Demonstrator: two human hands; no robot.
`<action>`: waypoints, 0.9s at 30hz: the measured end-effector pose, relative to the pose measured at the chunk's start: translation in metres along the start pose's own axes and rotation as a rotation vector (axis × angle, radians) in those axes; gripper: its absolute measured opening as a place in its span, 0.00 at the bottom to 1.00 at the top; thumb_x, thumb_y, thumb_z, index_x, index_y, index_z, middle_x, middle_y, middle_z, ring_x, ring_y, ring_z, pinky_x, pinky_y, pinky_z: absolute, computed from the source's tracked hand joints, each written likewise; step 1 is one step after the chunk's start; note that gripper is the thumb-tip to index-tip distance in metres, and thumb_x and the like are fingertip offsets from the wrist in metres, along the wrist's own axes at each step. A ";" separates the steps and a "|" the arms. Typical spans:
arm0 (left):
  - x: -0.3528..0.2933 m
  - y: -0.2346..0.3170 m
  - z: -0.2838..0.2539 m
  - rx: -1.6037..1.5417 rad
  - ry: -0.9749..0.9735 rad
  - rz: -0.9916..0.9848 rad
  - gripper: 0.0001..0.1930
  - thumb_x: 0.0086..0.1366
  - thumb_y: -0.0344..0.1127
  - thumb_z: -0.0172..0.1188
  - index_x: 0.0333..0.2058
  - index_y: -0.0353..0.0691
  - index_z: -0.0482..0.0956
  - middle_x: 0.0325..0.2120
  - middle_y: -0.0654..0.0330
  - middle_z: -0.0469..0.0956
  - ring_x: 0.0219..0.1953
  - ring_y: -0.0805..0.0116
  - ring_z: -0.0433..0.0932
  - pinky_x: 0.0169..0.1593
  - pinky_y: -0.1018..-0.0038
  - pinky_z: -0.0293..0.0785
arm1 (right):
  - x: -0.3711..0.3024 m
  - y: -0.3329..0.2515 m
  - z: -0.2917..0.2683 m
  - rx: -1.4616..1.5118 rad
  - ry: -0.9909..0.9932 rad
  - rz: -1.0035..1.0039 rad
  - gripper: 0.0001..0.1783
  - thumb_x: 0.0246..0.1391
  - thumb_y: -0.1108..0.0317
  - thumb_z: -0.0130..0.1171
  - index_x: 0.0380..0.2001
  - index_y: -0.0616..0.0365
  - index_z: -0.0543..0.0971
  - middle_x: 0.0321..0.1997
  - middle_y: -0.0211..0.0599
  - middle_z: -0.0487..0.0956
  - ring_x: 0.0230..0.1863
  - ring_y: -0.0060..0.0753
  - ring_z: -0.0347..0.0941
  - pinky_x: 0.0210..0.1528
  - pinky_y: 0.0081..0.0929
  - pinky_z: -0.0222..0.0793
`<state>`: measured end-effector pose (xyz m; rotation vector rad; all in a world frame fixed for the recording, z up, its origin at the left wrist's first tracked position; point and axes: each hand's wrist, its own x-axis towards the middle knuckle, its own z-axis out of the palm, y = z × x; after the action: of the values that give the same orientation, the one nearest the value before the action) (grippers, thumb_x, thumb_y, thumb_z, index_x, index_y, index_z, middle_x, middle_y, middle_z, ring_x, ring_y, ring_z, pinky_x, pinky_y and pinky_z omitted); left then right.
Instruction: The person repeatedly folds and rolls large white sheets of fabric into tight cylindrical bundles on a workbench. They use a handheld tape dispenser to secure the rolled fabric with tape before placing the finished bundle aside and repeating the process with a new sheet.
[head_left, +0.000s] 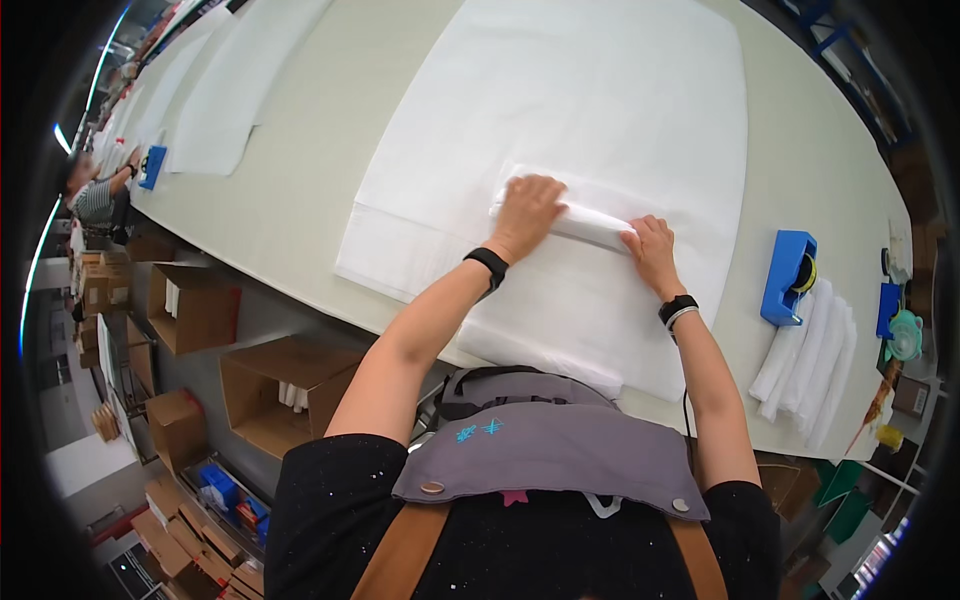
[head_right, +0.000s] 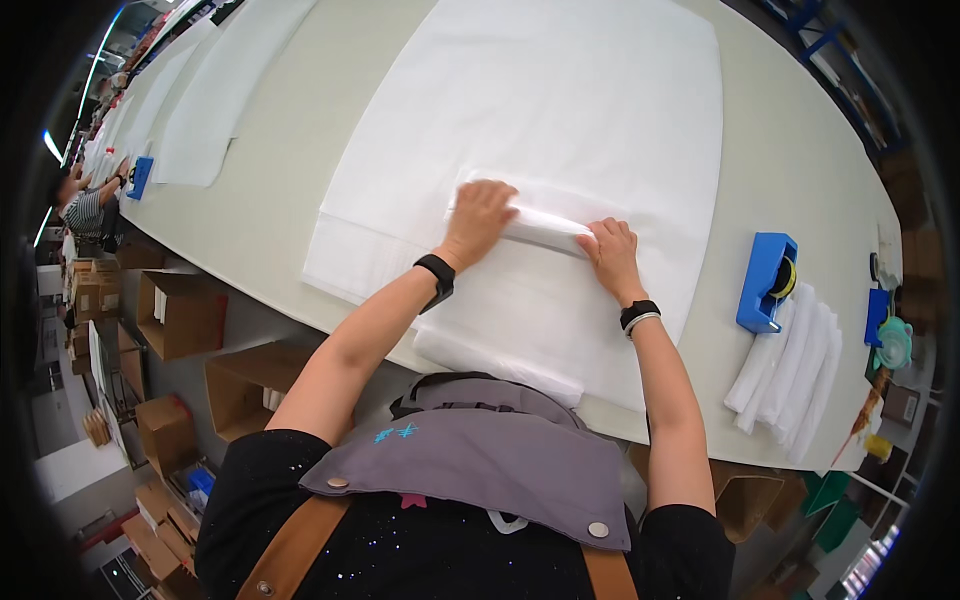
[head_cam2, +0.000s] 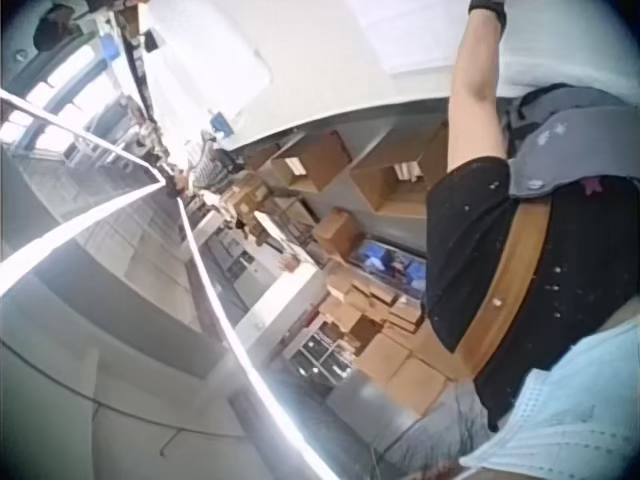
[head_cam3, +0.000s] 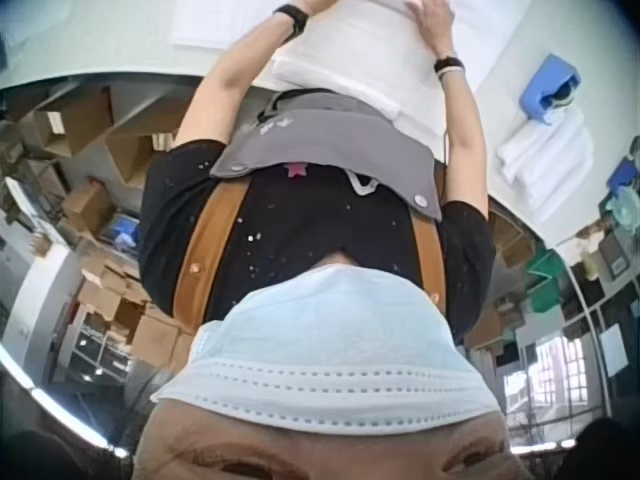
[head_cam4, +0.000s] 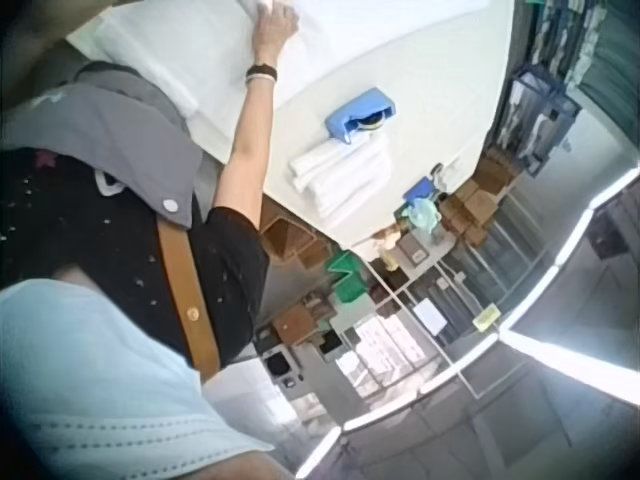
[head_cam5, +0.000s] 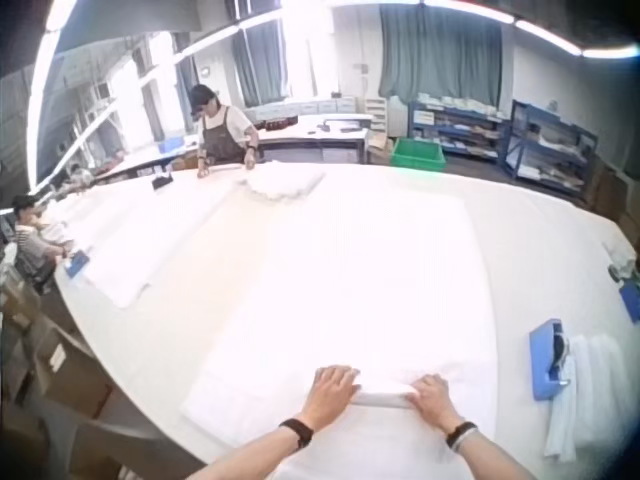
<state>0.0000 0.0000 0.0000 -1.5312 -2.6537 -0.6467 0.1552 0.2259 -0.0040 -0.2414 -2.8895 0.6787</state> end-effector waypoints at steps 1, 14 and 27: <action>-0.003 0.021 0.006 -0.021 -0.022 0.177 0.30 0.59 0.51 0.63 0.55 0.45 0.67 0.51 0.56 0.68 0.55 0.65 0.63 0.58 0.61 0.58 | -0.003 0.001 0.000 -0.007 0.005 0.002 0.19 0.63 0.50 0.49 0.41 0.54 0.78 0.40 0.35 0.74 0.47 0.42 0.66 0.52 0.39 0.57; 0.045 0.016 0.003 -0.140 -0.043 0.132 0.27 0.50 0.56 0.68 0.39 0.40 0.73 0.37 0.59 0.74 0.44 0.60 0.72 0.51 0.67 0.67 | 0.031 -0.025 -0.007 -0.172 0.062 -0.197 0.18 0.56 0.57 0.60 0.46 0.52 0.72 0.45 0.32 0.74 0.49 0.37 0.68 0.51 0.36 0.60; 0.029 -0.039 -0.033 0.217 0.211 0.187 0.32 0.50 0.56 0.69 0.47 0.42 0.71 0.41 0.59 0.71 0.48 0.59 0.68 0.57 0.61 0.61 | 0.059 -0.009 -0.013 0.042 -0.097 -0.085 0.13 0.63 0.57 0.51 0.39 0.56 0.74 0.37 0.35 0.75 0.44 0.39 0.68 0.50 0.37 0.61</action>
<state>-0.0537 -0.0043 0.0228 -1.5321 -2.3074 -0.4636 0.0996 0.2349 0.0182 -0.0824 -2.9537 0.7551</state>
